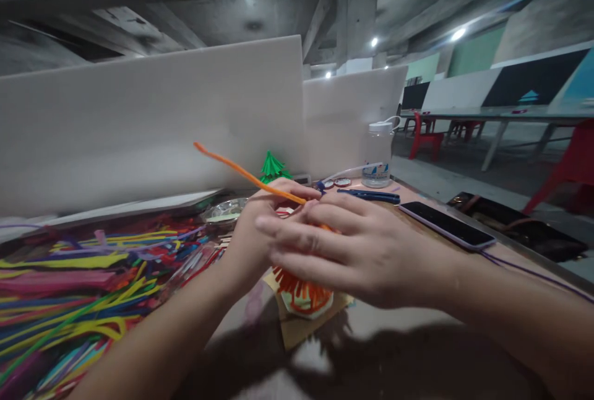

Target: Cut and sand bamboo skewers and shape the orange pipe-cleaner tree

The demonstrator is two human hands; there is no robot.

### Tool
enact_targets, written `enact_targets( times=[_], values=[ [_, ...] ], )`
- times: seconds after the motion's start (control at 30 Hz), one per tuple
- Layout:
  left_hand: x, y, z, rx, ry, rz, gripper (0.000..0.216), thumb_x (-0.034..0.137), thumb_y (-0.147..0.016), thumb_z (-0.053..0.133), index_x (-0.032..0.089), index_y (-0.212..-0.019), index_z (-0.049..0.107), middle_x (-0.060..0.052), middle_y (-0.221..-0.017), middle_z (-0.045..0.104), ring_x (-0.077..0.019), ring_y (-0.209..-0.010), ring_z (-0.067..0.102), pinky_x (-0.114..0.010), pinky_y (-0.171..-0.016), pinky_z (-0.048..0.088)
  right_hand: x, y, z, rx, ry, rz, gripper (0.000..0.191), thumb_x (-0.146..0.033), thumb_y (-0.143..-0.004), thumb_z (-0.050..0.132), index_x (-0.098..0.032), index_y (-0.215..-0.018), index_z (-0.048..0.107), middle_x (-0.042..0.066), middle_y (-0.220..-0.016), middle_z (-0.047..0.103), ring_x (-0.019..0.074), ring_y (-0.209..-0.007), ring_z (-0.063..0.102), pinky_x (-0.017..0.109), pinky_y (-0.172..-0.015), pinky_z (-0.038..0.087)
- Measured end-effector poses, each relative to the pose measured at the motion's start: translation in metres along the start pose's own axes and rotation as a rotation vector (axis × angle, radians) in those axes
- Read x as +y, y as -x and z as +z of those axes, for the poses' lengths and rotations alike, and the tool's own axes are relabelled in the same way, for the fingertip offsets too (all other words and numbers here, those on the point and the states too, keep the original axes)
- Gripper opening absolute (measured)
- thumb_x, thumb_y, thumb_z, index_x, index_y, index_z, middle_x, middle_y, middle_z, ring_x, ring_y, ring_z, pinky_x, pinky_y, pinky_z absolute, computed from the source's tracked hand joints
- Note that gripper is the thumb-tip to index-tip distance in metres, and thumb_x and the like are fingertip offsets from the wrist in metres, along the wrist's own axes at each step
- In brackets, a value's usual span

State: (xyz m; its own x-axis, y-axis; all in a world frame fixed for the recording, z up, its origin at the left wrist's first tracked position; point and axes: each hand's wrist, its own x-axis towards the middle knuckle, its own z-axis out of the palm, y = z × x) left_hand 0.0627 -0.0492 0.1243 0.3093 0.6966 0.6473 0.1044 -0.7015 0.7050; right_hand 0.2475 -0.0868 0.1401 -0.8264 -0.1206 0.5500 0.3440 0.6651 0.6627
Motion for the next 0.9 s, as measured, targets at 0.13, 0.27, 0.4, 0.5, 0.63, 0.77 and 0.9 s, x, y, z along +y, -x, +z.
enact_targets(
  times=[0.13,0.27,0.4,0.5,0.63,0.77,0.9],
  values=[
    [0.007,0.006,0.003,0.021,-0.126,0.111,0.012,0.013,-0.081,0.064,0.019,-0.088,0.072,-0.003,-0.094,0.071,-0.0182,-0.089,0.067,-0.029,-0.083,0.053,0.008,0.004,-0.005,-0.051,0.161,0.13,0.033,-0.016,-0.102,0.043,-0.027,-0.123,0.065,0.003,-0.125,0.071,0.0204,-0.101,0.062,0.04,-0.093,0.049],
    [0.002,0.003,0.002,-0.001,-0.171,0.067,0.015,0.023,-0.088,0.066,0.021,-0.1,0.075,-0.005,-0.098,0.07,-0.0175,-0.09,0.066,-0.028,-0.083,0.053,0.014,0.011,-0.011,-0.11,0.113,0.316,0.028,-0.018,-0.101,0.046,-0.029,-0.108,0.07,0.005,-0.094,0.074,0.0233,-0.09,0.058,0.045,-0.089,0.044],
    [0.001,-0.002,-0.005,-0.055,-0.146,-0.029,0.017,0.029,-0.089,0.067,0.02,-0.1,0.078,-0.005,-0.096,0.07,-0.0173,-0.089,0.066,-0.026,-0.077,0.052,0.015,0.014,-0.006,-0.071,0.101,0.351,0.02,-0.017,-0.098,0.051,-0.022,-0.096,0.07,0.007,-0.083,0.071,0.0236,-0.085,0.055,0.042,-0.084,0.041],
    [0.002,-0.004,-0.01,-0.119,-0.067,-0.121,0.02,0.033,-0.087,0.071,0.019,-0.101,0.078,-0.005,-0.094,0.072,-0.0168,-0.085,0.067,-0.025,-0.074,0.052,0.017,0.015,0.001,-0.043,0.066,0.378,0.02,-0.016,-0.098,0.051,-0.019,-0.09,0.069,0.006,-0.077,0.07,0.0223,-0.082,0.055,0.038,-0.081,0.041],
    [-0.002,-0.007,-0.015,-0.157,0.059,-0.198,0.026,0.04,-0.084,0.075,0.018,-0.098,0.077,-0.005,-0.093,0.074,-0.0165,-0.083,0.067,-0.025,-0.073,0.052,0.021,0.013,0.004,-0.055,-0.066,0.427,0.023,-0.013,-0.097,0.049,-0.017,-0.087,0.069,0.006,-0.075,0.07,0.0201,-0.077,0.056,0.035,-0.077,0.04],
    [-0.005,-0.008,-0.014,-0.168,0.073,-0.212,0.033,0.048,-0.086,0.071,0.016,-0.089,0.075,-0.003,-0.084,0.071,-0.0145,-0.075,0.063,-0.024,-0.069,0.05,0.029,0.015,0.005,-0.081,-0.19,0.496,0.02,-0.013,-0.096,0.051,-0.018,-0.086,0.068,0.004,-0.074,0.07,0.0179,-0.074,0.057,0.032,-0.074,0.039],
    [-0.003,-0.007,-0.012,-0.165,0.014,-0.181,0.032,0.047,-0.089,0.068,0.016,-0.085,0.072,-0.004,-0.082,0.068,-0.0141,-0.072,0.06,-0.023,-0.063,0.048,0.037,0.018,0.01,-0.061,-0.367,0.617,0.016,-0.015,-0.092,0.057,-0.02,-0.085,0.07,0.002,-0.078,0.072,0.0165,-0.074,0.059,0.029,-0.072,0.04]
  ],
)
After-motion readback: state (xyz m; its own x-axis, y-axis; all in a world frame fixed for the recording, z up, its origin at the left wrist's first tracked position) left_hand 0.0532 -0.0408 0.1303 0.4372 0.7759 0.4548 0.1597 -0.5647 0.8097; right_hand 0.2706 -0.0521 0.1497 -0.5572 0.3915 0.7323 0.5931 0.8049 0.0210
